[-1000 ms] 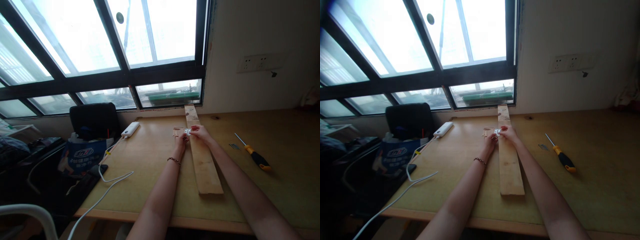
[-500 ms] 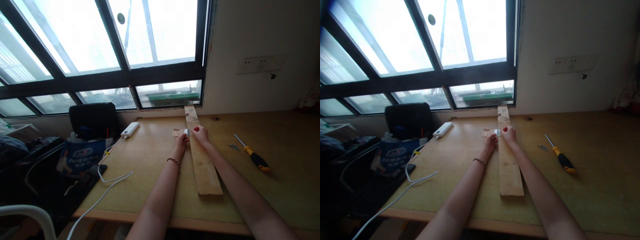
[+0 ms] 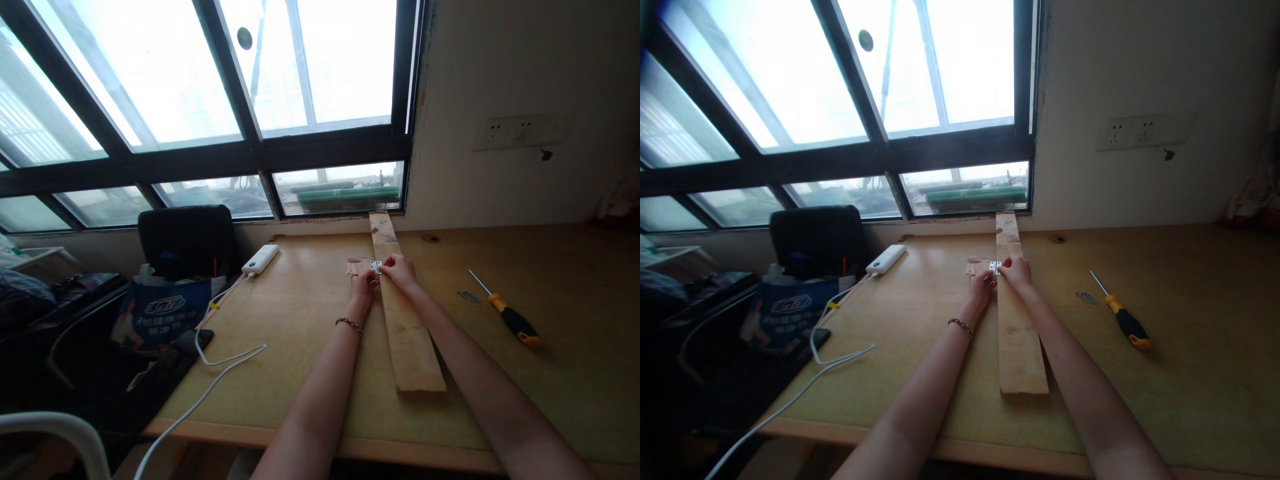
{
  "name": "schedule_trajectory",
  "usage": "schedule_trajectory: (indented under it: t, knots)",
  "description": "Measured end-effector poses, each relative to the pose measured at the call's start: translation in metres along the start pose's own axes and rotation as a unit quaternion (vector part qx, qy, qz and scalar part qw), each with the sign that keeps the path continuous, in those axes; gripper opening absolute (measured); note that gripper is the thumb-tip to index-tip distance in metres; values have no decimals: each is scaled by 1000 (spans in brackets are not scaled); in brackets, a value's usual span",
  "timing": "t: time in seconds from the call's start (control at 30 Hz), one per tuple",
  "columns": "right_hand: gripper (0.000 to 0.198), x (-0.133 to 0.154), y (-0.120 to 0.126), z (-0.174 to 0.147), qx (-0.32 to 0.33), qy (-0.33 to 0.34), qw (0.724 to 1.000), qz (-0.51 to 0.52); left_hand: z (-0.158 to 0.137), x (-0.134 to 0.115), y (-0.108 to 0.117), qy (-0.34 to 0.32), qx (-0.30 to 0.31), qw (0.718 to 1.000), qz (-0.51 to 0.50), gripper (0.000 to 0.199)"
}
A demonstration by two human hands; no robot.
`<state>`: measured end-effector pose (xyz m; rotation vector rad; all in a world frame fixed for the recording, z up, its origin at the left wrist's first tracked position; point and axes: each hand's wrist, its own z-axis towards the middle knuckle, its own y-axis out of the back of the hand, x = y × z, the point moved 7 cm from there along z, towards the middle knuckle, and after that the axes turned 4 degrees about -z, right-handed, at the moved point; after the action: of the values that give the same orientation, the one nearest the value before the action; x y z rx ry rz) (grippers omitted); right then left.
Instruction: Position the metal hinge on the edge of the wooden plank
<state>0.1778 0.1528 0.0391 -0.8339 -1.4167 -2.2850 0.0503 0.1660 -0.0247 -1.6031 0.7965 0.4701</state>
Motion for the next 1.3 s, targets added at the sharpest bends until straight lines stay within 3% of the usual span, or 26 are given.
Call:
schedule_trajectory:
  t: [0.53,0.97,1.3]
  knots:
    - [12,0,1,0,8,0,1000,16,-6,-6,-6,-52,51,996,45,35]
    - [10,-1,0,1,12,1,1000,20,9,3,6,-41,-18,998,49,33]
    - [8,0,0,1,10,5,1000,19,1,-3,-1,-74,23,994,78,37]
